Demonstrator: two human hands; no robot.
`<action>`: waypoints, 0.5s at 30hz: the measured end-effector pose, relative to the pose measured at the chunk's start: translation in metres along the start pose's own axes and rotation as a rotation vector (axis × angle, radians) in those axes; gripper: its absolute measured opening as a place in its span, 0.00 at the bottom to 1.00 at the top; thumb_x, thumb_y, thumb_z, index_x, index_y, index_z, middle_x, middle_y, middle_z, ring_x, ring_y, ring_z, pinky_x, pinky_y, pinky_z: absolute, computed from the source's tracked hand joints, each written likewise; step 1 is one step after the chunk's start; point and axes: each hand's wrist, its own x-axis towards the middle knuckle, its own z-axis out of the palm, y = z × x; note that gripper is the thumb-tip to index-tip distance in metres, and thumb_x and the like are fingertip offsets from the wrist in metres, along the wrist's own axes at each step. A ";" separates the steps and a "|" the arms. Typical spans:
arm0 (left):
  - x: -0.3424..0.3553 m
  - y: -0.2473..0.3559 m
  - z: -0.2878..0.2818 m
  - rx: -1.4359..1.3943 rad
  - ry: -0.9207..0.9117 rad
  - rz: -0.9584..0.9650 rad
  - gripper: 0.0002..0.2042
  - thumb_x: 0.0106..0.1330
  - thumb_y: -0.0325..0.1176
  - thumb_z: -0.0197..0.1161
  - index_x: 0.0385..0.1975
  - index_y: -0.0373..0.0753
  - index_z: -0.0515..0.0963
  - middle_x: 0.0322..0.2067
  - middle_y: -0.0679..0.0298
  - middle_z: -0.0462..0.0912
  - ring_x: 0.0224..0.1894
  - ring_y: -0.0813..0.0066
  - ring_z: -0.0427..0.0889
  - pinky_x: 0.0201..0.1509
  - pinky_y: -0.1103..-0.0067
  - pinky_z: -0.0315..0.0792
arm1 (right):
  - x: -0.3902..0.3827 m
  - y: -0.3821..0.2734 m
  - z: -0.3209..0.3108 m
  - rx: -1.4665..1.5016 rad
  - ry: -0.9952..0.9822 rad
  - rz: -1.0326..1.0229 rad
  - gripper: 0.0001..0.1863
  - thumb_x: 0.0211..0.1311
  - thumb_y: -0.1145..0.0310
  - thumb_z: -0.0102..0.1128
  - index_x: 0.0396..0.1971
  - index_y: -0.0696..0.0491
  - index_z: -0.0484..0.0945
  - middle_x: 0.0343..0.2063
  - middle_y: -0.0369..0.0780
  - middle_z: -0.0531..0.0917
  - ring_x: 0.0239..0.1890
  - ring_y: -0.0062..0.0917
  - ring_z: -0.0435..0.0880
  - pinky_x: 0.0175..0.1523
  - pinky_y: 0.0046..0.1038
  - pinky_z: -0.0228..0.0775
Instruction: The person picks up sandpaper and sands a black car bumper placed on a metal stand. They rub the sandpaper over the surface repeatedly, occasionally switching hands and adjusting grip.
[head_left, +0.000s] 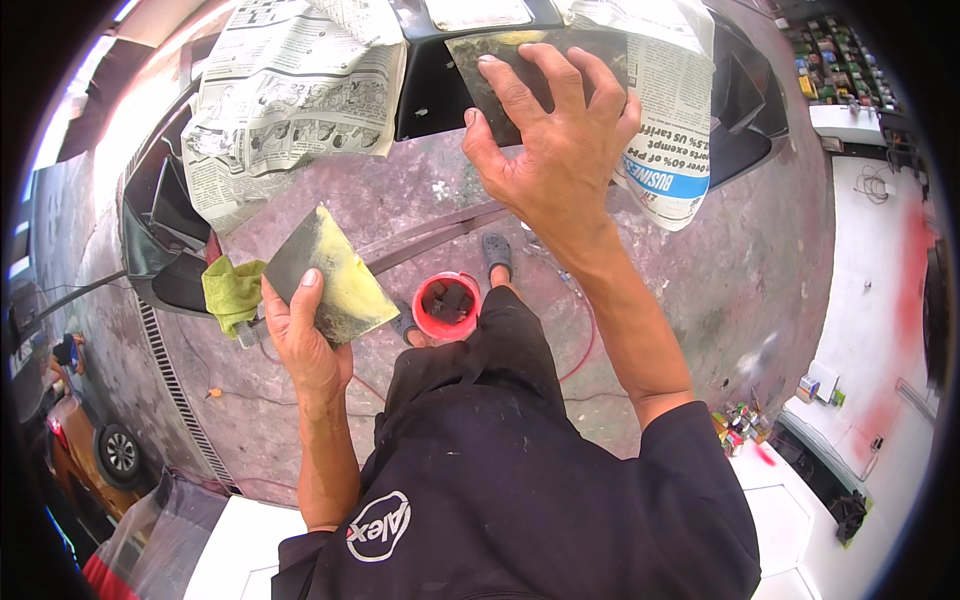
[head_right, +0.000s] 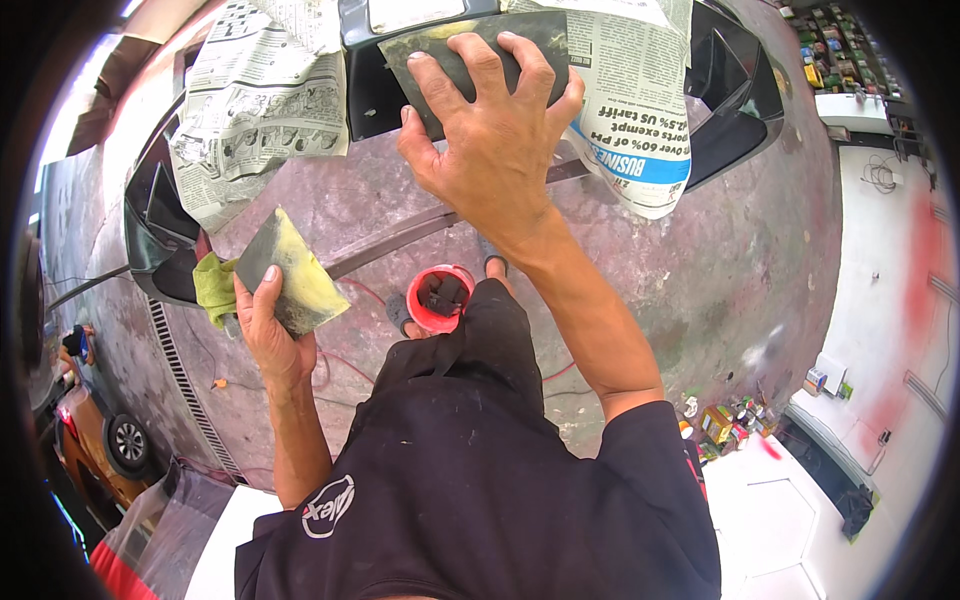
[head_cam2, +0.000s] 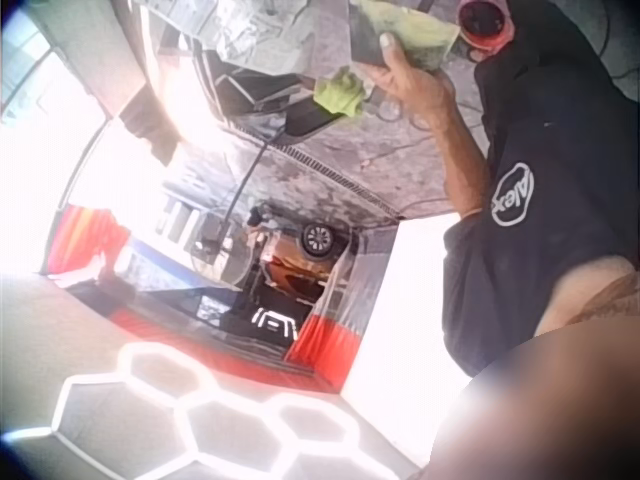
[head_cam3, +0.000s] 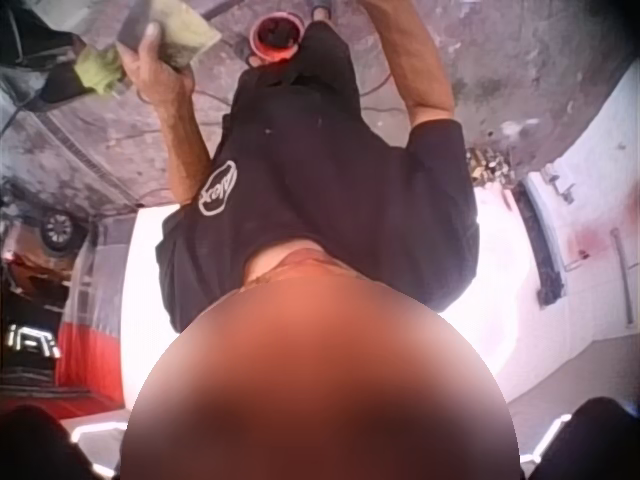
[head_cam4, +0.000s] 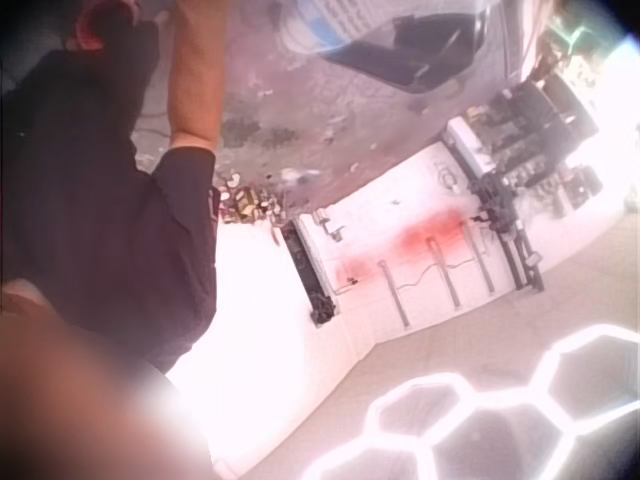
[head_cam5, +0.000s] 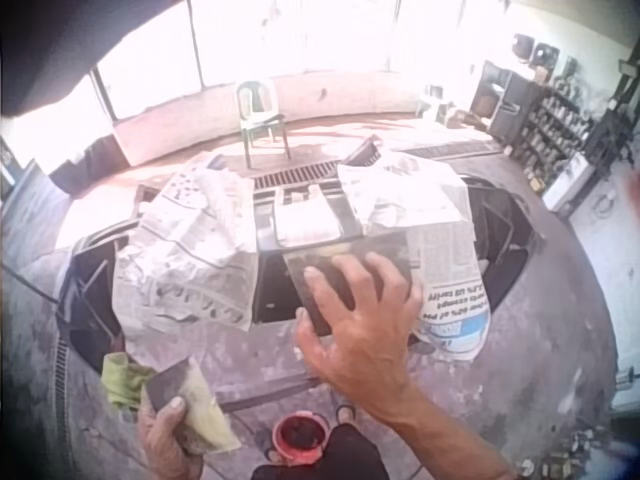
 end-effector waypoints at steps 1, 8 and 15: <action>0.000 0.000 0.000 0.002 0.002 0.001 0.17 0.77 0.24 0.60 0.63 0.34 0.74 0.51 0.61 0.85 0.50 0.73 0.87 0.56 0.72 0.84 | 0.000 -0.001 -0.001 0.003 -0.009 0.003 0.20 0.54 0.54 0.74 0.49 0.37 0.89 0.59 0.32 0.77 0.67 0.42 0.66 0.63 0.67 0.52; -0.002 -0.001 0.004 0.006 -0.004 -0.003 0.18 0.76 0.24 0.60 0.64 0.34 0.73 0.51 0.60 0.85 0.50 0.72 0.87 0.56 0.71 0.84 | 0.001 0.003 -0.004 0.015 0.001 0.015 0.20 0.54 0.54 0.74 0.49 0.37 0.89 0.60 0.32 0.77 0.67 0.42 0.66 0.64 0.68 0.51; 0.002 0.004 0.028 0.021 -0.031 0.037 0.20 0.76 0.24 0.60 0.66 0.33 0.72 0.54 0.59 0.85 0.52 0.71 0.88 0.57 0.72 0.84 | -0.005 -0.006 -0.049 0.058 -0.087 0.075 0.23 0.52 0.59 0.76 0.52 0.37 0.91 0.58 0.31 0.82 0.65 0.39 0.72 0.67 0.48 0.59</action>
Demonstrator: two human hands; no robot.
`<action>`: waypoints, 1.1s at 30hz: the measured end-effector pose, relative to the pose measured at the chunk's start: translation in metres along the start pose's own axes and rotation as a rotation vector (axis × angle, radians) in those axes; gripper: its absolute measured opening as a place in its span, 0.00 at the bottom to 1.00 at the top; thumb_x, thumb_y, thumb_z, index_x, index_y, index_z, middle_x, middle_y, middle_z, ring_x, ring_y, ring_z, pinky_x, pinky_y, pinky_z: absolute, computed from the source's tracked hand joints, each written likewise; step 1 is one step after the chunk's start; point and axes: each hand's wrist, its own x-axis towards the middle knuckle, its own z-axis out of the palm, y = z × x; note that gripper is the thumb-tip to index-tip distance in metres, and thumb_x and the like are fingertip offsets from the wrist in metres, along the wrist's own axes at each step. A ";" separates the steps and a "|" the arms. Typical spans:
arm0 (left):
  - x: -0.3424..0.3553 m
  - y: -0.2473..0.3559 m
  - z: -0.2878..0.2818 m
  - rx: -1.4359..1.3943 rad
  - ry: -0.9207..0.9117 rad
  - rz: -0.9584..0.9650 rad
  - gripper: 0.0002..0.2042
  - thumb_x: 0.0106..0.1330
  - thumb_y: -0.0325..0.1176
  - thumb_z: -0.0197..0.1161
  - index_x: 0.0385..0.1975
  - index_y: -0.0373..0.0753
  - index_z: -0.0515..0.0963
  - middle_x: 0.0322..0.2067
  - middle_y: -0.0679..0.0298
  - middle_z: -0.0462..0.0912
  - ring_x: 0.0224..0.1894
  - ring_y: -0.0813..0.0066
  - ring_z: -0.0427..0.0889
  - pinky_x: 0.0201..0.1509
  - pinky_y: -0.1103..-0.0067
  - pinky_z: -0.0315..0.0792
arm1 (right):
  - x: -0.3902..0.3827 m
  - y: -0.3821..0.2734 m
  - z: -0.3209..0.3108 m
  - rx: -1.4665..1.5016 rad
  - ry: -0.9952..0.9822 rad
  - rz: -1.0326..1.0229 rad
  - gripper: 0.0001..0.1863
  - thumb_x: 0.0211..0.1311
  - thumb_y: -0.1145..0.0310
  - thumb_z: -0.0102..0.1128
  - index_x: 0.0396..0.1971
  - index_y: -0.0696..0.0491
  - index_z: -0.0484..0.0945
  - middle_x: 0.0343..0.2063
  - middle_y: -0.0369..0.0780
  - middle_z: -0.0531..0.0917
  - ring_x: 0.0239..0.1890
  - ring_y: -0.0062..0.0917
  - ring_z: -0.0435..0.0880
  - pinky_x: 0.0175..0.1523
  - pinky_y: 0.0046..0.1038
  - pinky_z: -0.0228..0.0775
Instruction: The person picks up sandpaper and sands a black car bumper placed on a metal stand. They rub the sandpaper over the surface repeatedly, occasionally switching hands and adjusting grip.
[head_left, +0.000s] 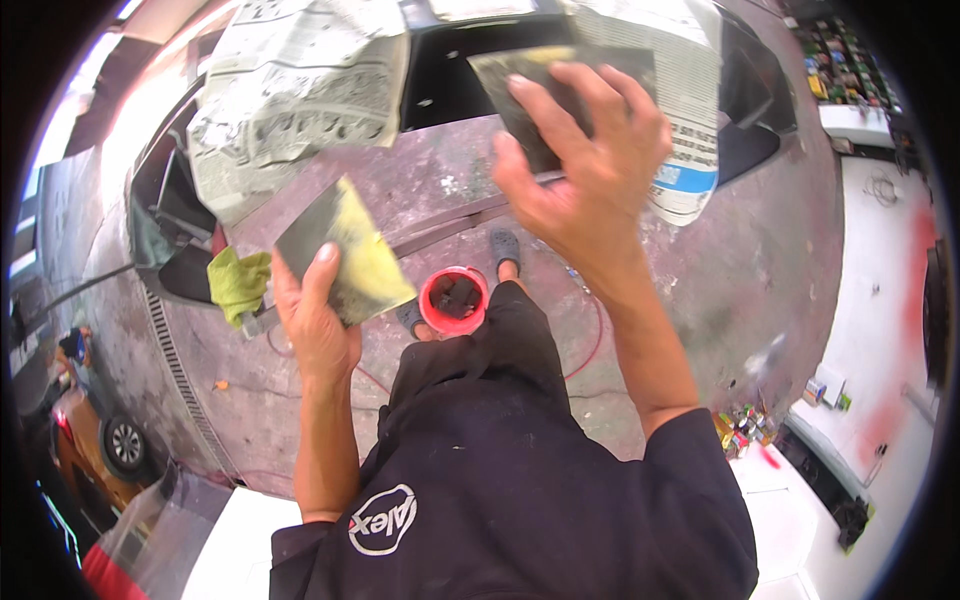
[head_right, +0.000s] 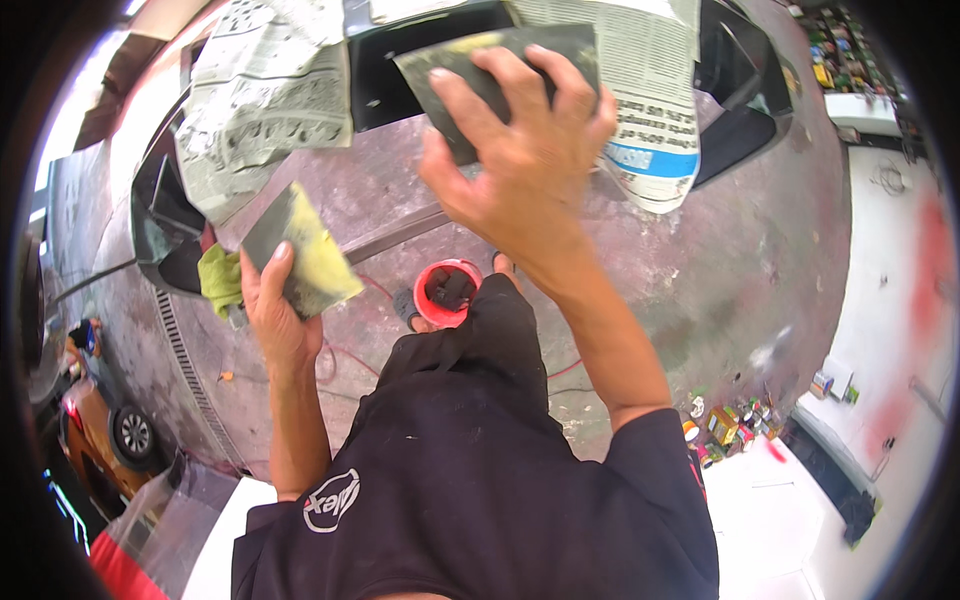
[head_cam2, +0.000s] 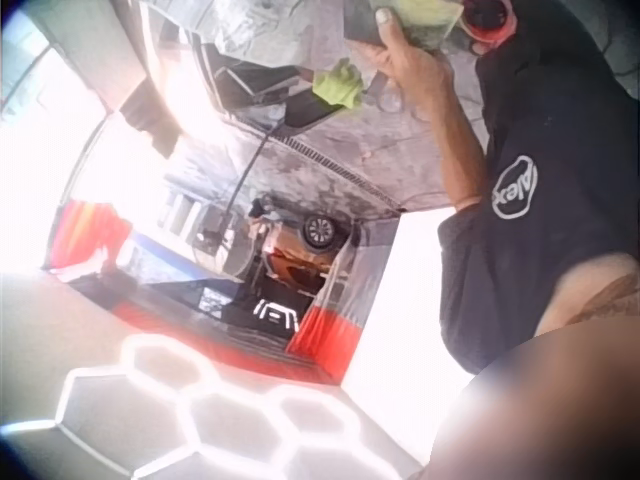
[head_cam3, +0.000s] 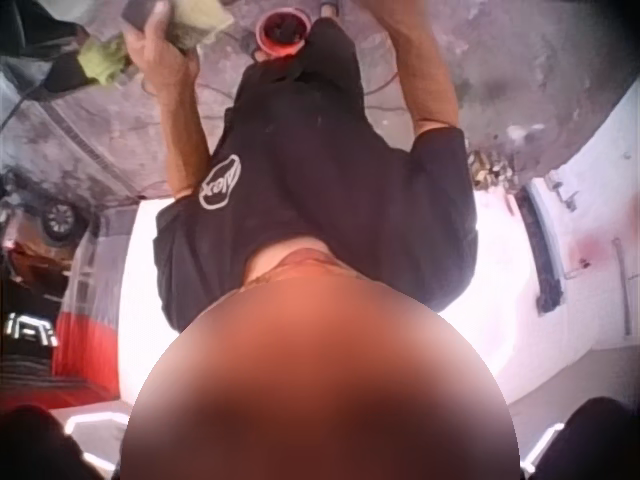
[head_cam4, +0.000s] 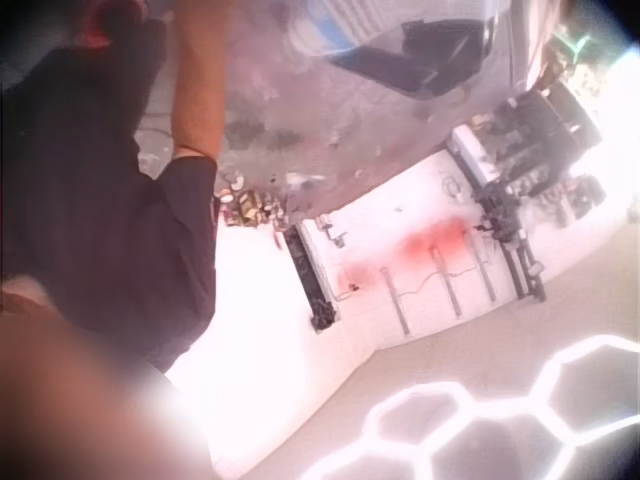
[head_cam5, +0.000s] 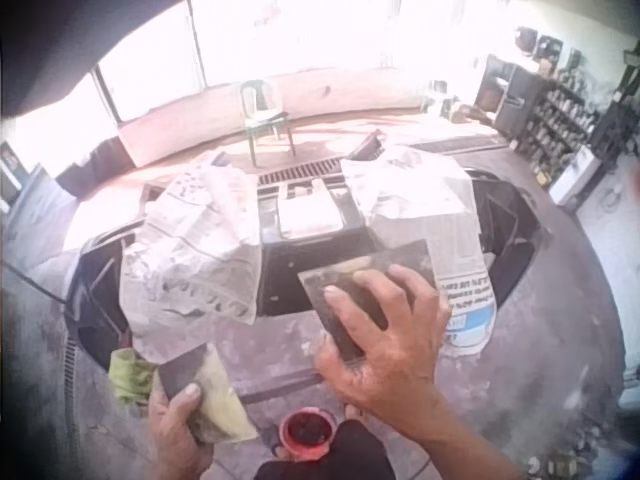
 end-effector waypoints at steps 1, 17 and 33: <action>0.004 0.002 0.009 0.009 -0.005 0.019 0.20 0.76 0.24 0.59 0.67 0.34 0.72 0.54 0.59 0.85 0.52 0.71 0.88 0.57 0.72 0.84 | -0.005 -0.002 -0.015 0.063 -0.062 0.007 0.25 0.50 0.61 0.77 0.53 0.39 0.91 0.58 0.33 0.82 0.66 0.41 0.73 0.67 0.45 0.62; 0.014 -0.007 0.046 0.227 -0.195 0.312 0.19 0.76 0.22 0.60 0.65 0.34 0.73 0.55 0.59 0.84 0.54 0.72 0.85 0.60 0.72 0.81 | -0.029 -0.020 -0.085 0.318 -0.479 -0.055 0.23 0.47 0.59 0.77 0.48 0.40 0.91 0.58 0.31 0.81 0.66 0.37 0.73 0.70 0.55 0.58; -0.004 0.000 0.011 0.097 -0.040 0.103 0.22 0.76 0.23 0.59 0.69 0.35 0.71 0.55 0.58 0.83 0.53 0.69 0.86 0.59 0.71 0.82 | 0.002 0.040 0.004 -0.021 0.061 0.024 0.22 0.53 0.57 0.77 0.51 0.37 0.91 0.58 0.29 0.81 0.65 0.36 0.71 0.66 0.55 0.56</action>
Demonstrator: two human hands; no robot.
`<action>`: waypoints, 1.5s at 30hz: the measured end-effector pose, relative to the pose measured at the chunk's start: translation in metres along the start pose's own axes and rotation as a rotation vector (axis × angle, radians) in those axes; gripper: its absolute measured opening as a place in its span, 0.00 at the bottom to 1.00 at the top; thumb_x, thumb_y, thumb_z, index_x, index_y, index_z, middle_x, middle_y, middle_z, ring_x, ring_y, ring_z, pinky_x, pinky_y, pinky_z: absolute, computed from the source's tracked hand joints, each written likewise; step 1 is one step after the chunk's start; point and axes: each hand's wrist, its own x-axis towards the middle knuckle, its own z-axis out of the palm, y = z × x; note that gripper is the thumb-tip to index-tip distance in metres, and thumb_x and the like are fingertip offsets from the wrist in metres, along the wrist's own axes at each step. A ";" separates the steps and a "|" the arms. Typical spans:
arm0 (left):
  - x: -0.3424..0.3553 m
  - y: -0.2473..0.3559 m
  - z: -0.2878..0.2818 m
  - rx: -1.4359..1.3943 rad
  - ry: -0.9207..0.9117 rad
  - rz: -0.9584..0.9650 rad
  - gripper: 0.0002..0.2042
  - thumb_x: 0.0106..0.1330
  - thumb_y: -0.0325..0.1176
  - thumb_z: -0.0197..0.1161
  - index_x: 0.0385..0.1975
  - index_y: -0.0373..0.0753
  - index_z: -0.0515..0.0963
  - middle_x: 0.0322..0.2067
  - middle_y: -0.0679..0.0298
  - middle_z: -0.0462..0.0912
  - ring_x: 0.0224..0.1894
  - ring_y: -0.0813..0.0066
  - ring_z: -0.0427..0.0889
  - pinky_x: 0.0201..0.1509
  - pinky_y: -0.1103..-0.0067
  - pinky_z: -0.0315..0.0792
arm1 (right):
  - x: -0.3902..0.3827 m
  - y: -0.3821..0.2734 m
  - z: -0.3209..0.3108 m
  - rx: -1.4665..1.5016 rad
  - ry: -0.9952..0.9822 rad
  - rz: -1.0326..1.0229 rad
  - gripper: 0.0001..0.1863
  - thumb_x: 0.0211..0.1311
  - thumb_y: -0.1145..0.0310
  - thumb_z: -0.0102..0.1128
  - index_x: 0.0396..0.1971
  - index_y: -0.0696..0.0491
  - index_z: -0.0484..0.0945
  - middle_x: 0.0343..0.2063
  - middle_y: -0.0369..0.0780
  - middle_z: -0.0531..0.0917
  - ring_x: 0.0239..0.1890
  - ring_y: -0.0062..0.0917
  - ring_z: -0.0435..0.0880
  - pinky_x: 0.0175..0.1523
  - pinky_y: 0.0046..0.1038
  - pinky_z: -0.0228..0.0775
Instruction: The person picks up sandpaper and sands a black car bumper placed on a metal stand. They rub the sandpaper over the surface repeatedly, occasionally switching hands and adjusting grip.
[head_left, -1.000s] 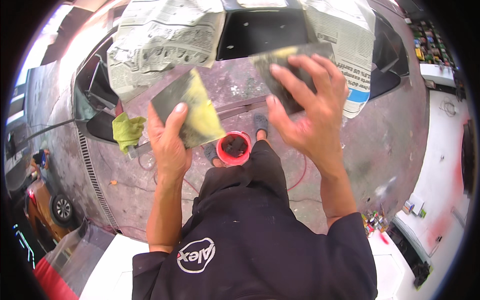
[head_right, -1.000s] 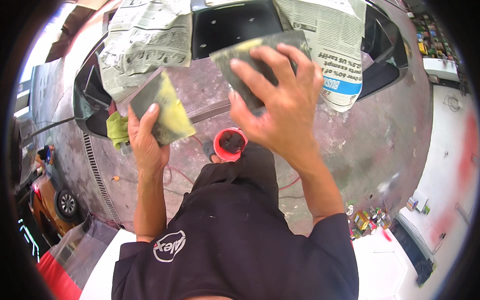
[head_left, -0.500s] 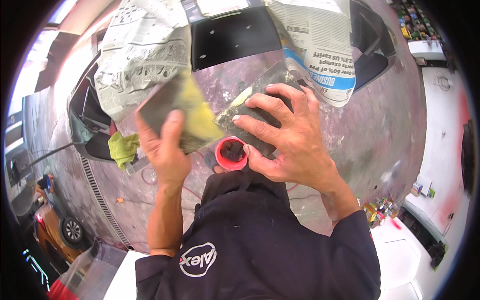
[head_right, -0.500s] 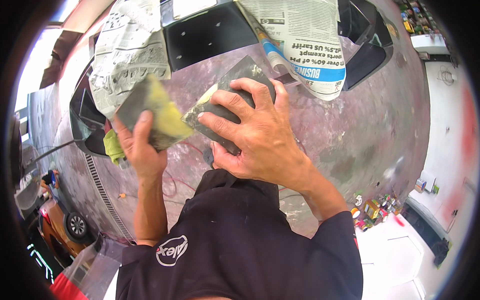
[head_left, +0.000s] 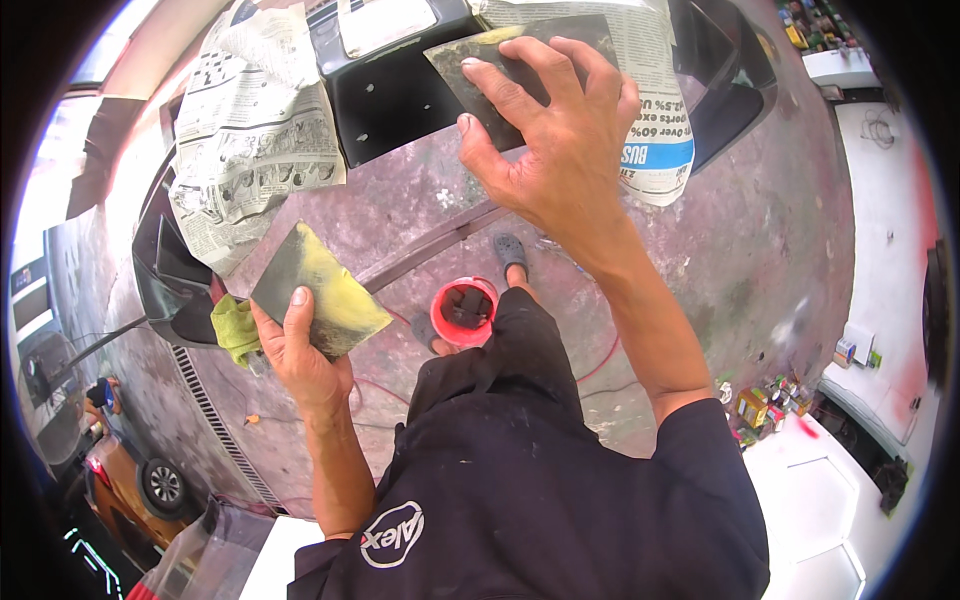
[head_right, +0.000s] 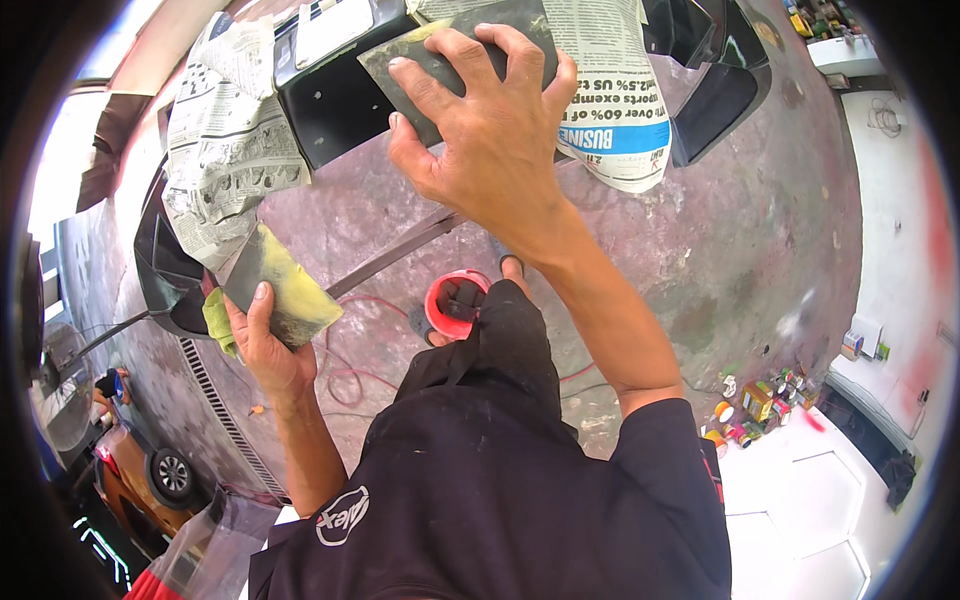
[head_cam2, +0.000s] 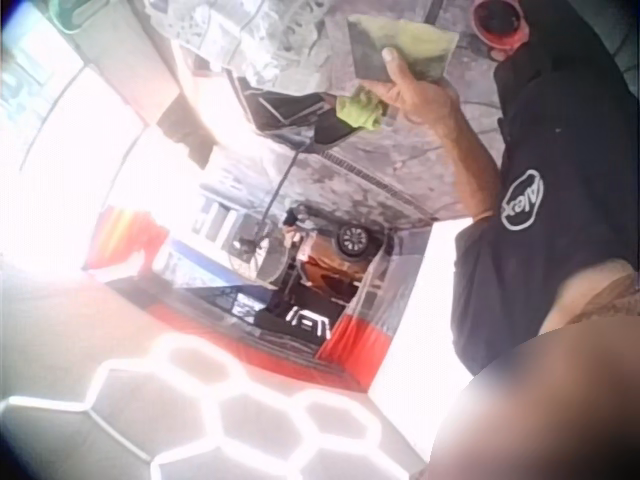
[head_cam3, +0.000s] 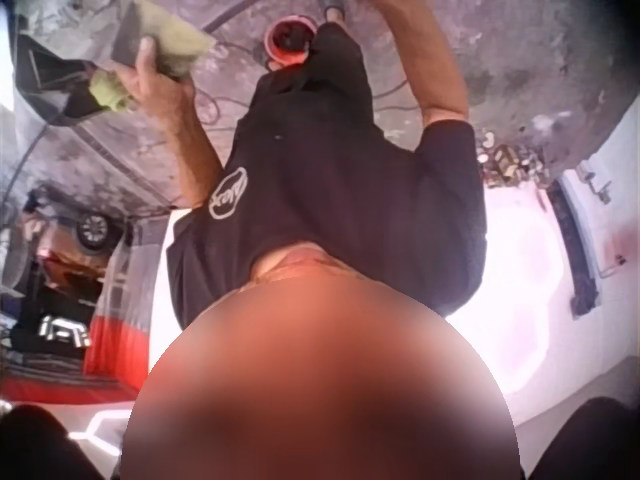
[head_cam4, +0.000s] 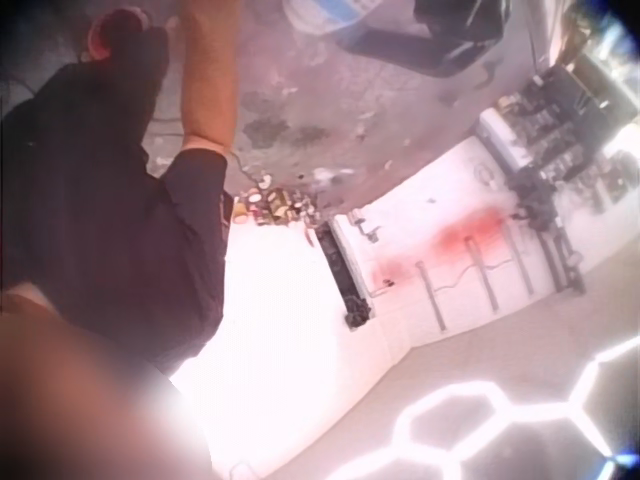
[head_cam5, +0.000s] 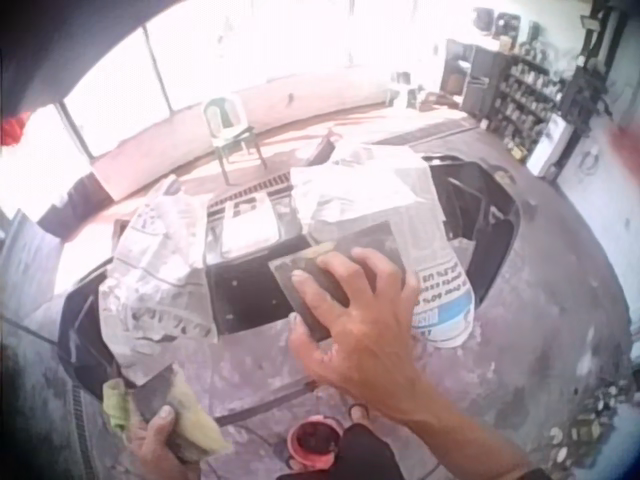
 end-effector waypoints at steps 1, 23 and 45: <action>-0.001 0.000 0.002 0.000 0.011 -0.003 0.22 0.76 0.23 0.59 0.69 0.34 0.71 0.55 0.58 0.83 0.53 0.70 0.86 0.59 0.71 0.82 | 0.001 0.001 0.005 0.003 0.012 -0.005 0.22 0.53 0.56 0.77 0.51 0.37 0.91 0.58 0.29 0.81 0.65 0.36 0.71 0.67 0.55 0.56; 0.003 -0.002 -0.003 -0.010 0.035 -0.038 0.20 0.76 0.23 0.61 0.66 0.34 0.72 0.54 0.59 0.84 0.52 0.71 0.86 0.57 0.72 0.84 | 0.007 0.002 0.019 0.005 0.019 -0.017 0.23 0.53 0.55 0.76 0.52 0.37 0.91 0.59 0.29 0.81 0.65 0.36 0.70 0.68 0.54 0.54; 0.002 -0.006 -0.008 -0.006 0.039 -0.050 0.20 0.76 0.24 0.61 0.66 0.34 0.72 0.54 0.59 0.84 0.52 0.71 0.86 0.59 0.72 0.82 | 0.008 -0.001 0.018 -0.010 0.010 -0.014 0.23 0.52 0.56 0.77 0.51 0.37 0.91 0.59 0.29 0.81 0.65 0.37 0.70 0.67 0.55 0.54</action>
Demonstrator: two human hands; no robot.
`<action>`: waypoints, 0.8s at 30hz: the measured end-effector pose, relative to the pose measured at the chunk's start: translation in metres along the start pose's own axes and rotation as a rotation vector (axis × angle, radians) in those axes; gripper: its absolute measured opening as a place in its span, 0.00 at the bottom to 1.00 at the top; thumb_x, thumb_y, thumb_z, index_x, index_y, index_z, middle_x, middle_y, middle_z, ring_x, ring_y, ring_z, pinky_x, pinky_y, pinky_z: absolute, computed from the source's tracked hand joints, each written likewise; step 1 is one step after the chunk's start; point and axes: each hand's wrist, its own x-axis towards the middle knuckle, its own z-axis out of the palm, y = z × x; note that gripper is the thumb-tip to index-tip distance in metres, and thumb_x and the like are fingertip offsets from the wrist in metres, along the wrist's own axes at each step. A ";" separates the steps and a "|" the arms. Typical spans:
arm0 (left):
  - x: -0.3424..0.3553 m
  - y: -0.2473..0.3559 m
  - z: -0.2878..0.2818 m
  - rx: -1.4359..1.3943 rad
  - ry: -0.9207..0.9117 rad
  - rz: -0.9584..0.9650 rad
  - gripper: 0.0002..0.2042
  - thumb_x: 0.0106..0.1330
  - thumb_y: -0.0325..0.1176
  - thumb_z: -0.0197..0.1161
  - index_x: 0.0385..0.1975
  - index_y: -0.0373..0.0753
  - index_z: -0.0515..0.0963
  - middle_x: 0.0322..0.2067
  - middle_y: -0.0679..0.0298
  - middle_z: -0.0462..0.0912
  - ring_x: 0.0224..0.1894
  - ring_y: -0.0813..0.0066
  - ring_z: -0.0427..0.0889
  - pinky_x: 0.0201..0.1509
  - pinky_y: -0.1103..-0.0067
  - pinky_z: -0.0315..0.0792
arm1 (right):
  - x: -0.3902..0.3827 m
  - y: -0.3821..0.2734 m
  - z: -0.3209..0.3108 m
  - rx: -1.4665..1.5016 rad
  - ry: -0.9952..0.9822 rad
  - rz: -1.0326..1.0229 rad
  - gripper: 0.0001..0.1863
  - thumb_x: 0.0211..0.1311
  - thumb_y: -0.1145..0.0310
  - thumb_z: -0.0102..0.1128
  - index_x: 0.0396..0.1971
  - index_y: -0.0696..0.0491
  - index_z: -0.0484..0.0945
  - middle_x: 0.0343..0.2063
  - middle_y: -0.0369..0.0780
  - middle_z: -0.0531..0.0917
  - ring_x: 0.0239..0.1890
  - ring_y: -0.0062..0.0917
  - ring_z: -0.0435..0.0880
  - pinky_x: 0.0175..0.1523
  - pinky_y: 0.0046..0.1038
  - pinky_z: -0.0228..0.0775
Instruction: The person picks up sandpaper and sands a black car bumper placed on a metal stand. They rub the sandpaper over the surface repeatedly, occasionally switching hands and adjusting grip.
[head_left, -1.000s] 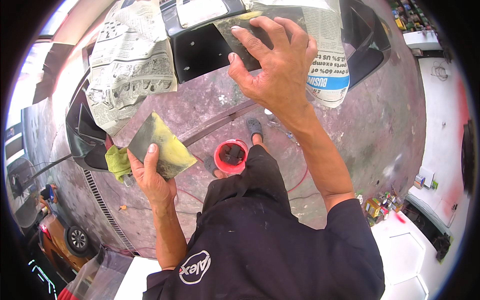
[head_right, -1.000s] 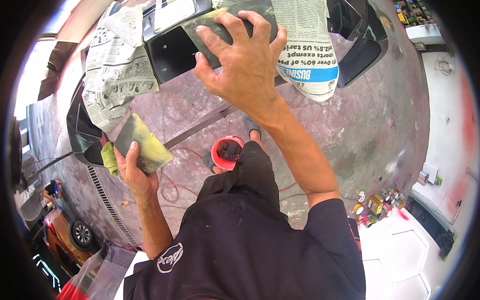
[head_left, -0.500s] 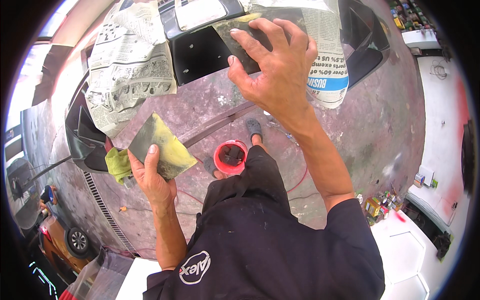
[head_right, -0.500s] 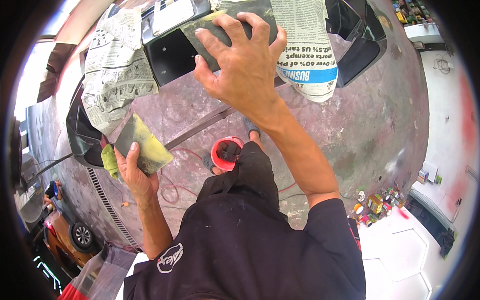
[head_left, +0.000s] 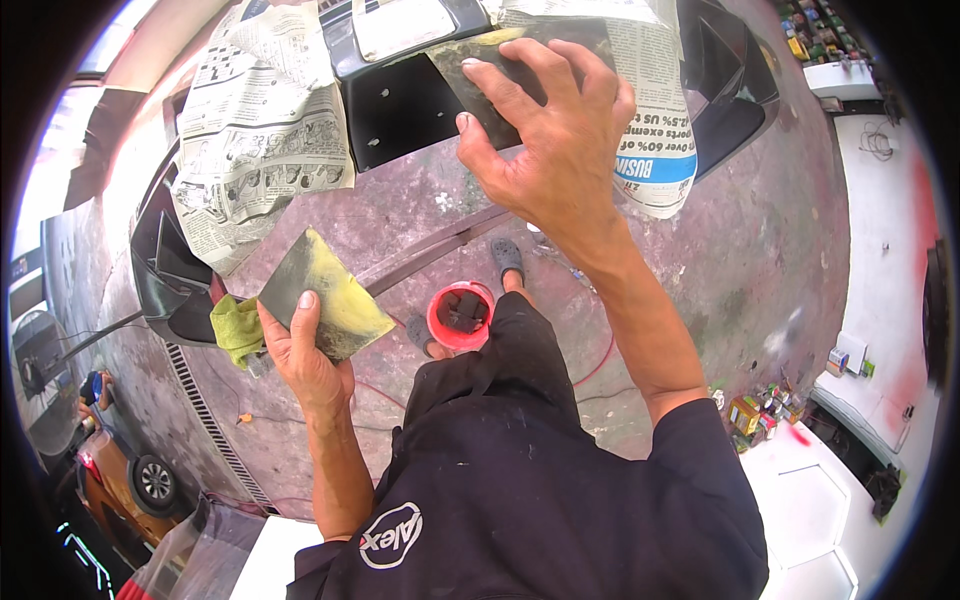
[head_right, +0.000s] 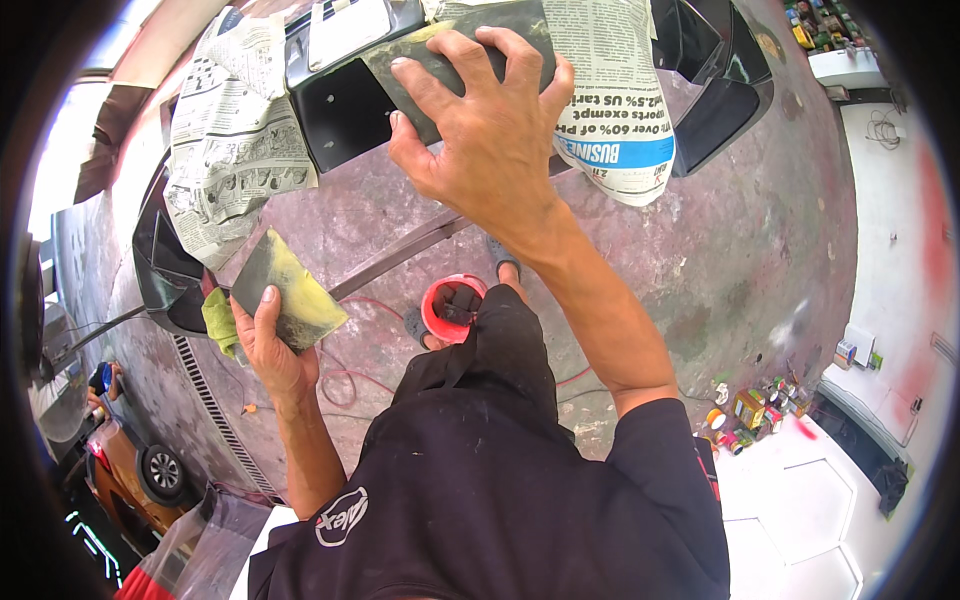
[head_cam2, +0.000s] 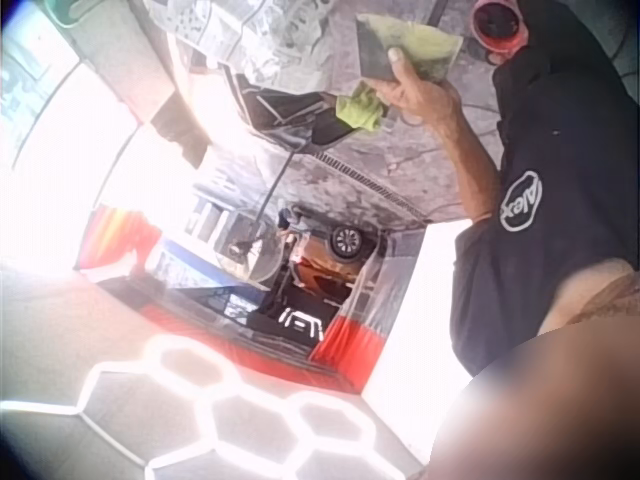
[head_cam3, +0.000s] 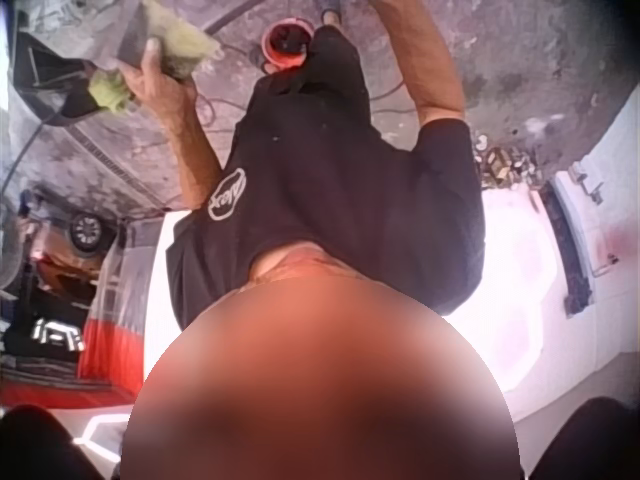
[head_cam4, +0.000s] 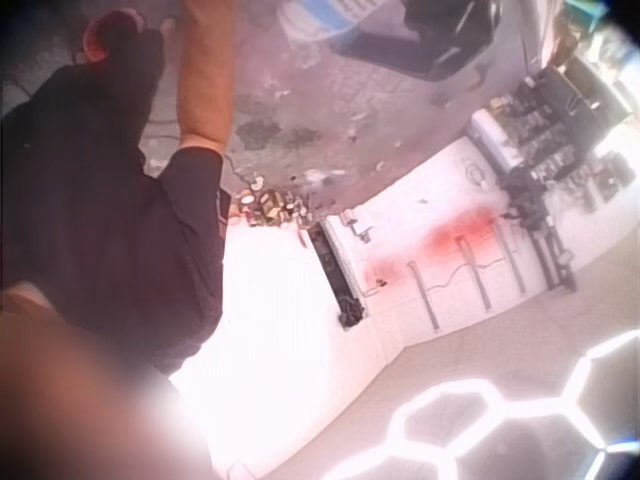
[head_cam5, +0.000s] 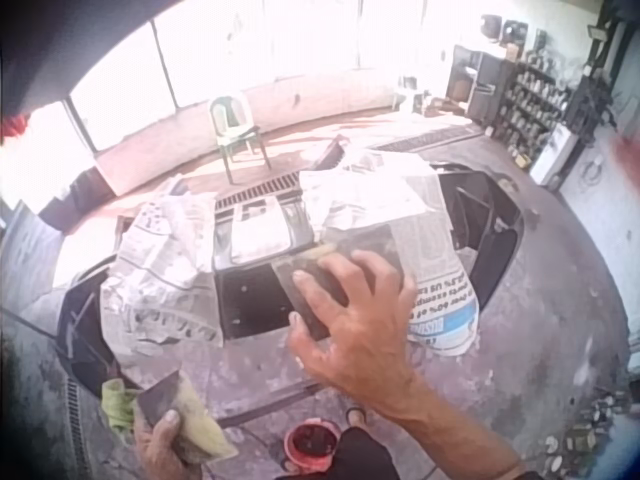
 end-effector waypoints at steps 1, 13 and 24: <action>0.000 0.000 0.000 -0.002 -0.002 0.000 0.20 0.76 0.24 0.61 0.66 0.34 0.72 0.54 0.59 0.84 0.52 0.71 0.86 0.58 0.72 0.82 | 0.000 0.001 0.002 -0.001 -0.002 -0.002 0.23 0.52 0.56 0.77 0.51 0.36 0.91 0.59 0.29 0.81 0.65 0.37 0.70 0.67 0.55 0.54; -0.002 0.000 0.003 -0.001 -0.002 -0.009 0.17 0.76 0.24 0.61 0.62 0.34 0.74 0.51 0.60 0.84 0.50 0.72 0.87 0.57 0.73 0.83 | -0.001 0.000 0.001 0.002 0.015 -0.008 0.23 0.53 0.56 0.77 0.52 0.36 0.90 0.59 0.29 0.80 0.65 0.37 0.70 0.66 0.55 0.55; -0.004 -0.001 -0.002 0.002 -0.002 -0.021 0.16 0.76 0.24 0.61 0.61 0.34 0.74 0.50 0.60 0.84 0.49 0.73 0.86 0.56 0.73 0.82 | -0.006 0.000 0.005 -0.015 -0.002 -0.005 0.23 0.52 0.56 0.77 0.52 0.35 0.90 0.59 0.29 0.80 0.66 0.37 0.70 0.66 0.56 0.55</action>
